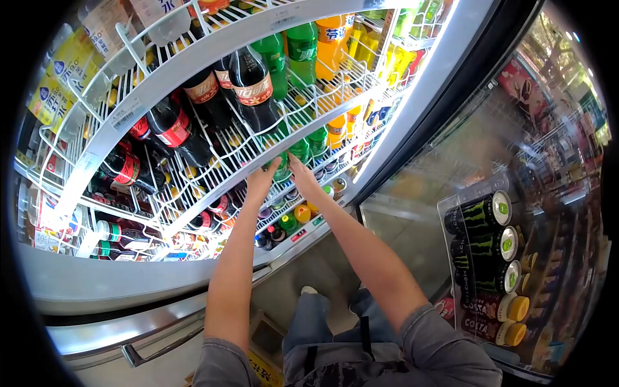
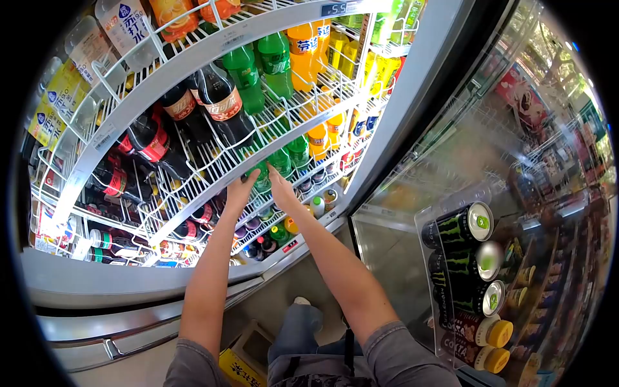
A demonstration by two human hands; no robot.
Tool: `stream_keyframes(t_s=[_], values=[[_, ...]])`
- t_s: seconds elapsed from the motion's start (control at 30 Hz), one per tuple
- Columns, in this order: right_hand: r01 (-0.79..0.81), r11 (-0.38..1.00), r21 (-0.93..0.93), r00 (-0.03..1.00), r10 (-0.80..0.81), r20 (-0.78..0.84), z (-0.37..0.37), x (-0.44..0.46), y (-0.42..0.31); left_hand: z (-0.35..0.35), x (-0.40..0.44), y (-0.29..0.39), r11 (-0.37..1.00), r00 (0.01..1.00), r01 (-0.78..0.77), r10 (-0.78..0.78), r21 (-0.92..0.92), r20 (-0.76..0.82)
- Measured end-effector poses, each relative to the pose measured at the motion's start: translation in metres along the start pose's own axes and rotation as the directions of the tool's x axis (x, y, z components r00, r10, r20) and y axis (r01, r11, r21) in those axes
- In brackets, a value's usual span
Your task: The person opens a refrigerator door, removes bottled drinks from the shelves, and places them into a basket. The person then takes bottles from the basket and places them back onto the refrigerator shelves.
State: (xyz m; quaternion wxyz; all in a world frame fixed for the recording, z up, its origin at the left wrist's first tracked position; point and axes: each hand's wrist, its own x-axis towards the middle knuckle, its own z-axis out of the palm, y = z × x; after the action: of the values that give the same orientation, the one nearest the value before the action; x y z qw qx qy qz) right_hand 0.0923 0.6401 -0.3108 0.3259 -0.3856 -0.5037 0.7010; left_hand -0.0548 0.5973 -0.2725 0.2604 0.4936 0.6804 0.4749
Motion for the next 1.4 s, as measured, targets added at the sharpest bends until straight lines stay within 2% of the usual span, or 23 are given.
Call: stream_keyframes(t_s=[0.07, 0.1, 0.23, 0.27, 0.3, 0.37, 0.4, 0.43, 0.47, 0.5, 0.57, 0.6, 0.63, 0.7, 0.73, 0.9, 0.97, 1.0, 1.1, 1.17, 1.23, 1.3, 1.4], values=[[0.001, 0.986, 0.166, 1.000, 0.003, -0.022, 0.004, -0.011, -0.005, -0.004, -0.004, 0.014, 0.991, 0.997, 0.022, -0.031, 0.129, 0.066], [0.025, 0.984, 0.179, 0.999, -0.030, 0.023, 0.002, -0.009, 0.003, -0.002, -0.008, 0.010, 0.961, 0.988, -0.153, 0.149, 0.228, 0.037], [0.070, 0.935, 0.349, 0.997, -0.062, -0.035, 0.009, -0.030, 0.004, 0.002, -0.026, 0.024, 0.972, 0.984, -0.176, 0.176, 0.157, 0.011], [0.014, 0.887, 0.461, 0.997, 0.020, -0.069, 0.014, -0.044, -0.010, -0.001, -0.032, 0.033, 0.979, 0.987, -0.162, 0.160, 0.127, 0.023], [0.058, 0.900, 0.432, 0.996, -0.024, -0.083, 0.015, -0.054, -0.012, -0.002, -0.038, 0.042, 0.972, 0.977, -0.212, 0.211, 0.106, 0.021], [0.086, 0.849, 0.522, 0.996, -0.054, -0.076, 0.016, -0.073, -0.016, -0.006, -0.054, 0.056, 0.937, 0.951, -0.304, 0.310, 0.172, -0.011], [0.078, 0.855, 0.513, 0.996, -0.048, -0.072, 0.019, -0.085, -0.018, -0.012, -0.063, 0.063, 0.941, 0.953, -0.295, 0.302, 0.165, -0.019], [0.225, 0.937, 0.268, 0.974, -0.209, -0.088, 0.023, -0.097, -0.021, -0.018, -0.071, 0.071, 0.945, 0.952, -0.301, 0.306, 0.126, -0.023], [0.367, 0.930, 0.006, 0.929, -0.366, -0.058, 0.026, -0.110, -0.027, -0.025, -0.080, 0.081, 0.947, 0.950, -0.308, 0.311, 0.086, -0.027], [0.360, 0.933, -0.005, 0.932, -0.359, -0.055, 0.031, -0.128, -0.044, -0.033, -0.090, 0.090, 0.951, 0.952, -0.301, 0.304, 0.076, -0.032], [0.451, 0.743, -0.495, 0.866, -0.499, 0.039, 0.041, -0.165, -0.080, -0.052, -0.112, 0.108, 0.994, 0.999, -0.038, 0.038, -0.099, 0.004], [0.433, 0.719, -0.544, 0.873, -0.485, 0.054, 0.047, -0.180, -0.090, -0.060, -0.123, 0.119, 0.987, 0.998, -0.066, 0.061, -0.148, -0.034], [0.434, 0.710, -0.554, 0.871, -0.488, 0.058, 0.051, -0.193, -0.096, -0.069, -0.131, 0.122, 0.984, 0.997, -0.071, 0.065, -0.161, -0.037], [0.461, 0.685, -0.564, 0.863, -0.495, 0.103, 0.056, -0.217, -0.103, -0.085, -0.140, 0.135, 0.994, 0.992, 0.096, -0.091, -0.050, 0.088], [0.440, 0.680, -0.586, 0.874, -0.474, 0.107, 0.056, -0.224, -0.101, -0.091, -0.143, 0.149, 0.980, 0.984, 0.144, -0.128, -0.135, 0.122], [0.429, 0.725, -0.539, 0.876, -0.479, 0.053, 0.059, -0.259, -0.129, -0.109, -0.151, 0.200, 0.960, 0.985, 0.079, -0.034, -0.268, 0.168], [0.402, 0.713, -0.575, 0.874, -0.485, 0.009, 0.058, -0.269, -0.139, -0.109, -0.155, 0.208, 0.906, 0.966, 0.185, -0.098, -0.380, 0.237], [0.374, 0.718, -0.587, 0.875, -0.483, -0.033, 0.057, -0.270, -0.139, -0.108, -0.158, 0.210, 0.891, 0.969, 0.161, -0.063, -0.424, 0.237], [0.360, 0.659, -0.660, 0.862, -0.506, -0.035, 0.057, -0.280, -0.149, -0.116, -0.170, 0.231, 0.917, 0.973, 0.151, -0.073, -0.368, 0.217], [0.420, 0.749, -0.513, 0.845, -0.528, -0.080, 0.063, -0.285, -0.145, -0.119, -0.174, 0.214, 0.942, 0.961, 0.112, -0.022, -0.317, 0.276], [0.404, 0.844, -0.353, 0.877, -0.467, -0.113, 0.070, -0.296, -0.152, -0.135, -0.182, 0.223, 0.849, 0.935, 0.177, 0.013, -0.497, 0.355], [0.369, 0.888, -0.274, 0.900, -0.415, -0.133, 0.082, -0.315, -0.174, -0.142, -0.195, 0.222, 0.786, 0.911, 0.181, 0.092, -0.591, 0.402], [0.300, 0.932, -0.205, 0.928, -0.335, -0.164, 0.082, -0.333, -0.181, -0.132, -0.220, 0.210, 0.805, 0.906, 0.216, 0.045, -0.553, 0.420]])
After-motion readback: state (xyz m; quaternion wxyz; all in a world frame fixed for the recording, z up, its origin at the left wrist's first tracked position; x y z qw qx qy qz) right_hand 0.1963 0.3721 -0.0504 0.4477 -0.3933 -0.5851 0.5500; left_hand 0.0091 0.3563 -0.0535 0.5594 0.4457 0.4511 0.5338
